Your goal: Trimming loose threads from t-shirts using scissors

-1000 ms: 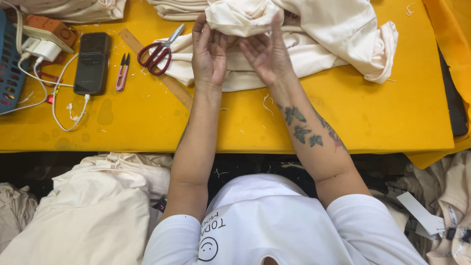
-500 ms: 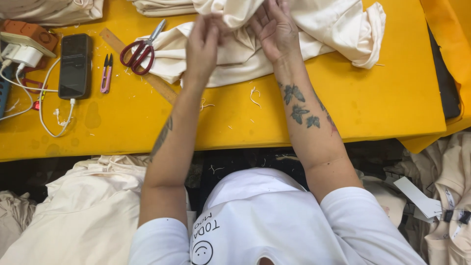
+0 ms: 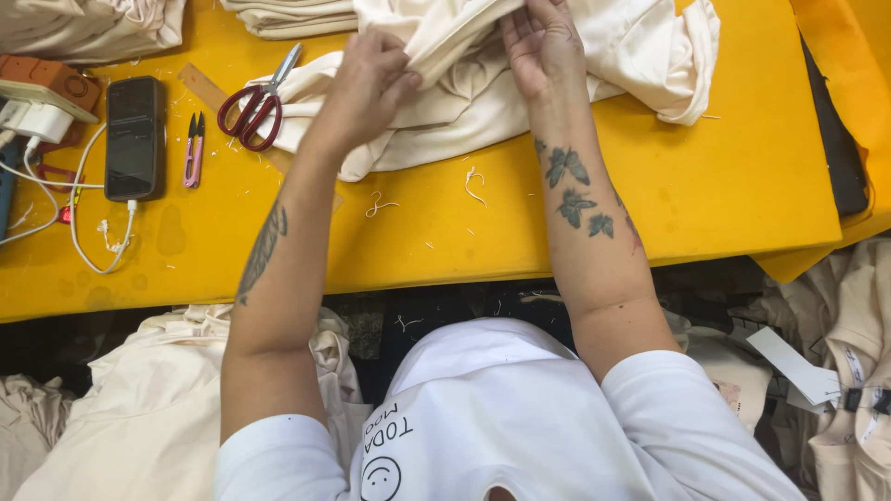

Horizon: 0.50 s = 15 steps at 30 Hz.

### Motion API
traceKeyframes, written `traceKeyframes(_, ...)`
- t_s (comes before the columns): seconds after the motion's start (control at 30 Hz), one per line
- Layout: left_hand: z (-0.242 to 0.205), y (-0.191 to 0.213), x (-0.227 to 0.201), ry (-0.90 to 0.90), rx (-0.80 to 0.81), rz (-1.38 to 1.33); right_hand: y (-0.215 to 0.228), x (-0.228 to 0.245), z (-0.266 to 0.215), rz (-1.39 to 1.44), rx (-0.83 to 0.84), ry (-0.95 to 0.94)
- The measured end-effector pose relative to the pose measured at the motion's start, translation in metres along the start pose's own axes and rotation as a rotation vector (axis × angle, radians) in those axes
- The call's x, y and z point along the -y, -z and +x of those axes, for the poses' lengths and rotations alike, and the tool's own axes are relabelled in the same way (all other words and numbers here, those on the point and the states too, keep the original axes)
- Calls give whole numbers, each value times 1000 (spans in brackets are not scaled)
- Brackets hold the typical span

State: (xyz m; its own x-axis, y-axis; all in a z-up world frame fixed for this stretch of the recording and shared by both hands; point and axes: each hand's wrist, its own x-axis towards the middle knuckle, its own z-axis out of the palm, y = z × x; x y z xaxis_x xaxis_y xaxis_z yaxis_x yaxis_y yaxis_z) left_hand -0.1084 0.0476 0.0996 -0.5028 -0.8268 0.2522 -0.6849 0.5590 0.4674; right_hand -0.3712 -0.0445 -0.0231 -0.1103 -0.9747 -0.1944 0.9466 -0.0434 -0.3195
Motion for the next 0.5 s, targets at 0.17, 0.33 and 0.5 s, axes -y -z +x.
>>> traceKeyframes(0.17, 4, -28, 11, -66, -165, -130, -67, -4, -73, -52, -48, -147)
traceKeyframes(0.33, 2, -26, 11, 33, -190, -218, -118, -15, -128, -475, -112, -259)
traceKeyframes(0.5, -17, -21, -2, 26, -122, -141, -71, -26, -93, -535, 110, -125)
